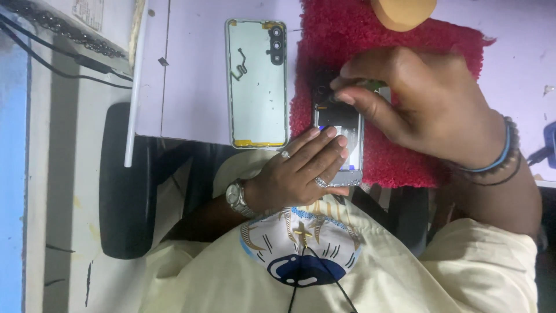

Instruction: Repairing a smartphone by using a precision screwdriver to work on internal components

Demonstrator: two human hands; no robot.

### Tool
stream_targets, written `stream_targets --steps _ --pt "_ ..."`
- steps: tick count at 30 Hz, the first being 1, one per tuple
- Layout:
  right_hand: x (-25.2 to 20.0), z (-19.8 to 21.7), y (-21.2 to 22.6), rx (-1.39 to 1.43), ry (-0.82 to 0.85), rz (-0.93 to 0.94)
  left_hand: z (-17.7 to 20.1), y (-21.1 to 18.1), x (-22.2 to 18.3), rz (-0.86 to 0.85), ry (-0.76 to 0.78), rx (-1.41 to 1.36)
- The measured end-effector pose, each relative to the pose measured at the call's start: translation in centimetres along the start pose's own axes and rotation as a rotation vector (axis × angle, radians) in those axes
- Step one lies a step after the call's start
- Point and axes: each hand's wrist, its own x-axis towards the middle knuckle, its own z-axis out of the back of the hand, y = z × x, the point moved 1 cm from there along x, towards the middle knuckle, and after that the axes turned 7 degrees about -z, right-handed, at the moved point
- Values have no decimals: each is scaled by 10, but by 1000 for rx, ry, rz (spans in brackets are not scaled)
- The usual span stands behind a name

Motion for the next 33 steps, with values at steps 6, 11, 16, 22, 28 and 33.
stream_targets --steps 6,11,16,22,28,33 --pt "-4 -10 -7 -66 36 57 0 0 -2 -2 21 -18" --pt "-8 -5 -6 -78 -93 55 3 2 1 -9 23 -13" --pt "-6 2 -7 -21 -49 -130 2 0 1 10 -8 -32" --pt "10 11 17 139 109 46 1 -1 0 25 1 -53" --pt "-23 -24 -20 -448 -222 -27 0 -1 -1 28 -29 -73" --pt "2 5 17 80 61 -246 3 1 1 20 -22 -83"
